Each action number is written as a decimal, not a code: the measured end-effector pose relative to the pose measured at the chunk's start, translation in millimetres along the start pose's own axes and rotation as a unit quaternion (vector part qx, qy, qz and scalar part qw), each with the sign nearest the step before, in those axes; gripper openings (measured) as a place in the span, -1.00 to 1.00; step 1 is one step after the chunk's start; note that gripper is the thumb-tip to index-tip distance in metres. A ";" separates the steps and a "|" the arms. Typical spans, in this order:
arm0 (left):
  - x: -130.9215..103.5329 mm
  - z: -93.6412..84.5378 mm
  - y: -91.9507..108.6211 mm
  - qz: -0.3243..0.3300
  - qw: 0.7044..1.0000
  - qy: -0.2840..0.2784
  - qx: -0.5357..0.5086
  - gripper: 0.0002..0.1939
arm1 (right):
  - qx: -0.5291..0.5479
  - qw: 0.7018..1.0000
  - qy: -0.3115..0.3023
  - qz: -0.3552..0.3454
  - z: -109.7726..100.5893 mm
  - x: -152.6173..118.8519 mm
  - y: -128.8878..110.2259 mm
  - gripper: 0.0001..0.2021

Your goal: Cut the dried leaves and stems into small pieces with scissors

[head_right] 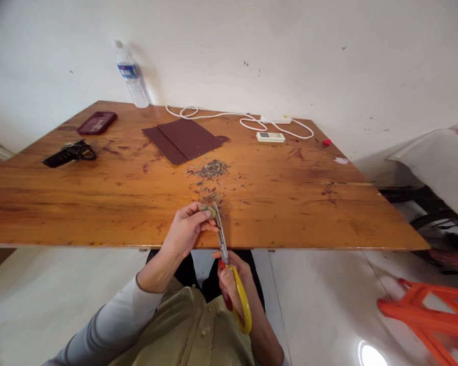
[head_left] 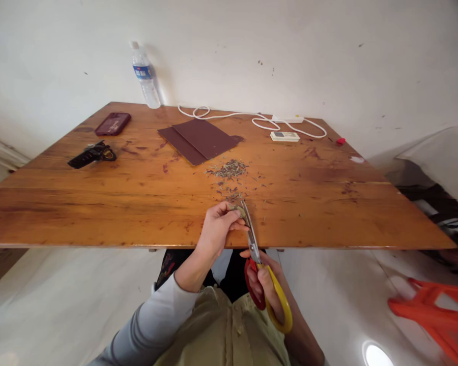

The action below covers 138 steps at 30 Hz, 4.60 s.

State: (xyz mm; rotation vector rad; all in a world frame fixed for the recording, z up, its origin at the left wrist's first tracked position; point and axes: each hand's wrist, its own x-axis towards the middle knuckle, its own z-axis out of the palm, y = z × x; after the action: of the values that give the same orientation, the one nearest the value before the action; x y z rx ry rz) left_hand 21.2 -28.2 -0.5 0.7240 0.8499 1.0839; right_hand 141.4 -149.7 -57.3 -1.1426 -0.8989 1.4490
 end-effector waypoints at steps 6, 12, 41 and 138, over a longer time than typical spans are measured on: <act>0.2 0.2 -0.4 0.000 1.000 -0.003 -0.002 -0.78 | 0.008 0.999 -0.026 -0.019 -3.6 0.6 3.9 -0.47; 0.4 0.5 -1.4 0.008 1.000 -0.001 -0.001 -0.79 | -0.033 0.999 -0.014 -0.028 -4.6 2.1 2.6 -0.51; -0.9 0.2 -3.3 0.026 0.999 0.006 -0.018 -0.79 | 0.029 0.999 0.007 -0.018 9.1 5.7 13.6 -0.47; -2.7 2.1 -2.6 0.031 0.999 0.020 -0.026 -0.82 | 0.063 0.997 0.048 -0.002 23.0 4.7 6.5 -0.53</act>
State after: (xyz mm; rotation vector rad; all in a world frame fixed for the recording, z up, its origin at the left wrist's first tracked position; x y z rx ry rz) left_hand 23.6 -31.8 -1.1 0.6914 0.8343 1.1759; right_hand 117.5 -145.3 -58.2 -1.1048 -0.7327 1.4153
